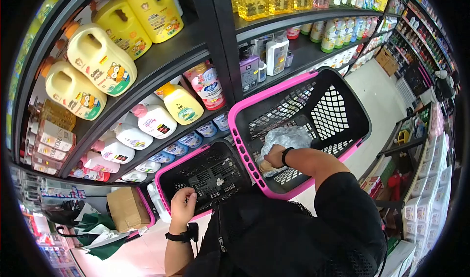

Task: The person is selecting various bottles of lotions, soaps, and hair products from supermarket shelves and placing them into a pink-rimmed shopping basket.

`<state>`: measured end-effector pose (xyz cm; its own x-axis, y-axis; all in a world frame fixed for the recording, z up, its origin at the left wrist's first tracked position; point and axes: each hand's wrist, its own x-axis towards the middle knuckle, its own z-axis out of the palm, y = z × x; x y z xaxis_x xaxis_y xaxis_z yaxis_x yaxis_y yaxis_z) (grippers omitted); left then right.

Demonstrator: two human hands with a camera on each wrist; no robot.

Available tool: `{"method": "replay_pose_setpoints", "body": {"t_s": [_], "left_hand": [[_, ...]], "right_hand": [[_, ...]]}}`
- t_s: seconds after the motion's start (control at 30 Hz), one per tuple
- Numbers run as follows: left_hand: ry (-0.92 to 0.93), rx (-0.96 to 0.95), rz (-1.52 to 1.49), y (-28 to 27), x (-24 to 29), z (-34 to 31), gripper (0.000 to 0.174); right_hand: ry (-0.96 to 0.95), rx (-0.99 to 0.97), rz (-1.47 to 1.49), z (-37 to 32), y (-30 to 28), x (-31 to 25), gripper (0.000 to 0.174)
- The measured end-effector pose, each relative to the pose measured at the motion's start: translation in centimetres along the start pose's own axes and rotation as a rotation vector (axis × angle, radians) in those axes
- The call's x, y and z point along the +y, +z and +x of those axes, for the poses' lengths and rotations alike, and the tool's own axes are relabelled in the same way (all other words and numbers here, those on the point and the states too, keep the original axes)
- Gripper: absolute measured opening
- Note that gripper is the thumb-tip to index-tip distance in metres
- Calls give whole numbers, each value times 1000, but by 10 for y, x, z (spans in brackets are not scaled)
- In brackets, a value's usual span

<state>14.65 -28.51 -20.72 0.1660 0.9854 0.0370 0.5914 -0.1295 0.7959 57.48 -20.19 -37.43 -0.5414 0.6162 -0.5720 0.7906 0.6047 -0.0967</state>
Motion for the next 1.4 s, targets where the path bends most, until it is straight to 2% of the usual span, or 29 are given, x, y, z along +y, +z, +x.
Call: {"method": "replay_pose_setpoints", "body": {"t_s": [0.03, 0.13, 0.17, 0.27, 0.33, 0.4, 0.43, 0.53, 0.6, 0.63, 0.67, 0.77, 0.87, 0.9, 1.0, 1.03, 1.07, 1.13, 1.17, 1.2, 1.27, 1.33, 1.4], "left_hand": [[27, -8, 7, 0, 3, 2, 15], [103, -55, 27, 1, 12, 17, 15], [118, -68, 16, 5, 16, 24, 16], [161, -138, -64, 26, 31, 45, 19], [279, -252, -37, 36, 54, 65, 24], [510, -255, -27, 53, 72, 83, 32], [556, -325, -7, 61, 75, 93, 54], [579, -243, -24, 77, 122, 108, 84], [621, -257, -85, 97, 131, 116, 104], [639, -257, -154, 104, 140, 118, 107], [678, -263, -231, 114, 143, 120, 108], [474, -373, -588, 133, 134, 124, 106], [474, -518, -705, 113, 140, 121, 89], [447, -496, -709, 102, 144, 115, 83], [402, -481, -740, 85, 146, 111, 82], [325, -565, -963, 73, 158, 108, 81], [305, -559, -962, 67, 158, 110, 81], [261, -552, -950, 51, 155, 112, 82], [284, -530, -966, 40, 160, 116, 82], [292, -474, -941, 28, 163, 119, 81], [311, -357, -900, 2, 166, 125, 79], [297, -226, -808, -32, 179, 137, 75], [300, -125, -765, -59, 191, 156, 74]], "right_hand": [[-21, 32, -11, -1, 2, 1, 32], [-15, 55, 2, -33, -50, -4, 33], [-35, 138, 17, -45, -59, 1, 34], [-20, 243, 47, -107, -132, -2, 29], [-26, 289, 38, -140, -172, 3, 30], [2, 324, -3, -178, -229, -12, 31], [21, 312, -47, -193, -256, -21, 31], [76, 326, -75, -230, -320, -55, 34], [95, 348, -120, -245, -349, -73, 34], [101, 362, -120, -249, -360, -80, 35], [113, 361, -99, -253, -372, -88, 35], [92, 392, -30, -255, -391, -104, 35], [68, 352, -9, -250, -403, -112, 35], [58, 343, 14, -247, -405, -111, 35], [41, 325, -8, -240, -422, -111, 38], [27, 351, -26, -237, -432, -111, 39], [67, 299, -31, -238, -447, -110, 44], [-101, 674, -38, -229, -454, -94, 57], [-162, 815, 6, -223, -457, -84, 71], [-169, 943, 148, -216, -458, -81, 71], [-62, 1057, 512, -201, -449, -80, 70], [-138, 1099, 723, -177, -423, -74, 73], [-373, 1085, 1070, -138, -403, -71, 76]]}}
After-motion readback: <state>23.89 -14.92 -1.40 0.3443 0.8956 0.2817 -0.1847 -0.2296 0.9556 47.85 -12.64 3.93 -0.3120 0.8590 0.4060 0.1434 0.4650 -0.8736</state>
